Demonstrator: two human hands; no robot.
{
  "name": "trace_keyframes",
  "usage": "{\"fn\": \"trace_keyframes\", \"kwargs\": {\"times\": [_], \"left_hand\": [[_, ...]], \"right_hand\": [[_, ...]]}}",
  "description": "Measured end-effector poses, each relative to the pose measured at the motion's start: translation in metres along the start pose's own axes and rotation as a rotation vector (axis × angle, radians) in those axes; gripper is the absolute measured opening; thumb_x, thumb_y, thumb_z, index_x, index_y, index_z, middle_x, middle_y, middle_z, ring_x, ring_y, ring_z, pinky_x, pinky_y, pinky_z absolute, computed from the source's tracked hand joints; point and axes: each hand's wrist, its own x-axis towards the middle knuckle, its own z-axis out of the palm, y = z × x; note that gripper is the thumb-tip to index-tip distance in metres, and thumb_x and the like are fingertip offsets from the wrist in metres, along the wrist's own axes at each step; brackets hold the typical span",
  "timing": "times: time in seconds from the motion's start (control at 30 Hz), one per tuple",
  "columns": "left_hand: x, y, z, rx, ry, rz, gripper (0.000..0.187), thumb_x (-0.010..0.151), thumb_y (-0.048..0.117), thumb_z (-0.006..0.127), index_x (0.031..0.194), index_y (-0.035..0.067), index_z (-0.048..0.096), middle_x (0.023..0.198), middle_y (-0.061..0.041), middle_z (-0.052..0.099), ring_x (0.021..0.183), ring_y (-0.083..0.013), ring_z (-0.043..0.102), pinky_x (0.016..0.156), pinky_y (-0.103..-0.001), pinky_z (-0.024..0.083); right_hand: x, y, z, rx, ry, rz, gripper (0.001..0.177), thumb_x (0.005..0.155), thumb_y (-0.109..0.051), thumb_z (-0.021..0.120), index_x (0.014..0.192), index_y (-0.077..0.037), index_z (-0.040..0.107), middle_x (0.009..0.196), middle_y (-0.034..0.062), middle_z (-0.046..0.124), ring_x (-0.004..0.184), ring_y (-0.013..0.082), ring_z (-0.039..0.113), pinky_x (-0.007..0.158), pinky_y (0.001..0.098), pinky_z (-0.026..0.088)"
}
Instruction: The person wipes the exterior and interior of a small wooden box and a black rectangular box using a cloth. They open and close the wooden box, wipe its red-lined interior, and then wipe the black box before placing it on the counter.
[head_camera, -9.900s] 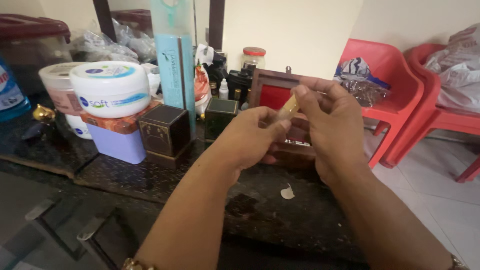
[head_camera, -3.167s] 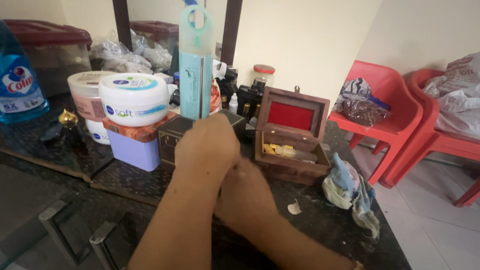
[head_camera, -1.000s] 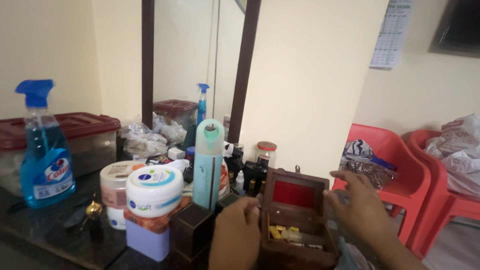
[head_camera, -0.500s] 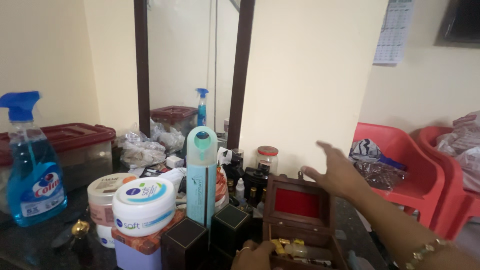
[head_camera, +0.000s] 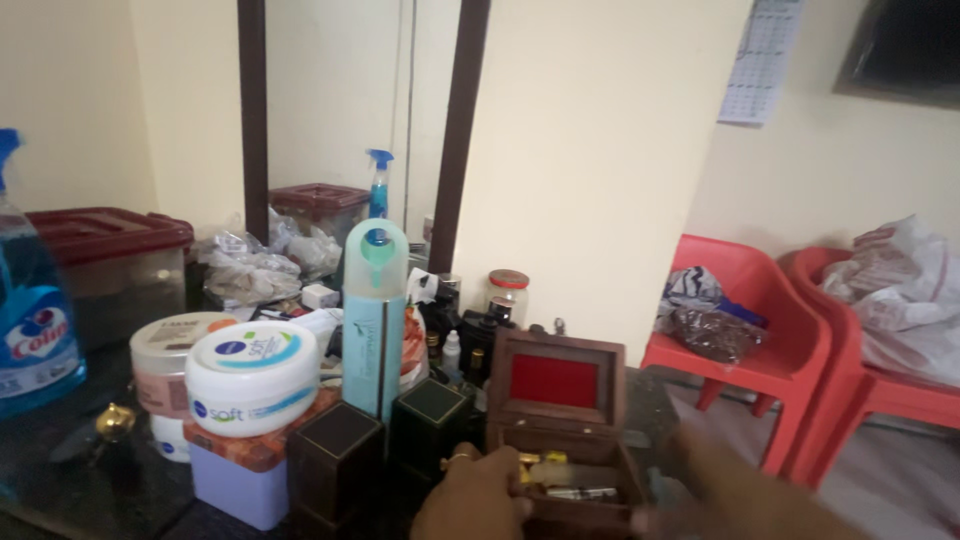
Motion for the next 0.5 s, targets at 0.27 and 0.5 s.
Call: {"fn": "trace_keyframes", "kwargs": {"times": [0.27,0.5], "left_hand": [[-0.032,-0.016,0.002,-0.016,0.164,0.047,0.010,0.086,0.020,0.076,0.092,0.015,0.068,0.113,-0.008,0.056,0.101,-0.0269,0.070,0.089,-0.043,0.057],[-0.045,-0.015,-0.020,-0.157,0.186,0.020,0.014,0.090,0.022,0.070,0.102,0.015,0.068,0.116,-0.012,0.068,0.110,-0.0309,0.068,0.096,-0.043,0.055]], "right_hand": [[-0.016,0.016,0.025,-0.129,-0.143,-0.118,0.052,0.077,-0.039,0.089,0.121,-0.027,0.064,0.114,-0.0012,0.075,0.115,0.0165,0.071,0.098,0.0331,0.054],[-0.018,-0.036,-0.026,0.486,0.235,-0.029,0.020,0.090,-0.024,0.076,0.105,-0.011,0.072,0.086,0.0125,0.077,0.073,0.0239,0.074,0.067,0.0407,0.058]]}}
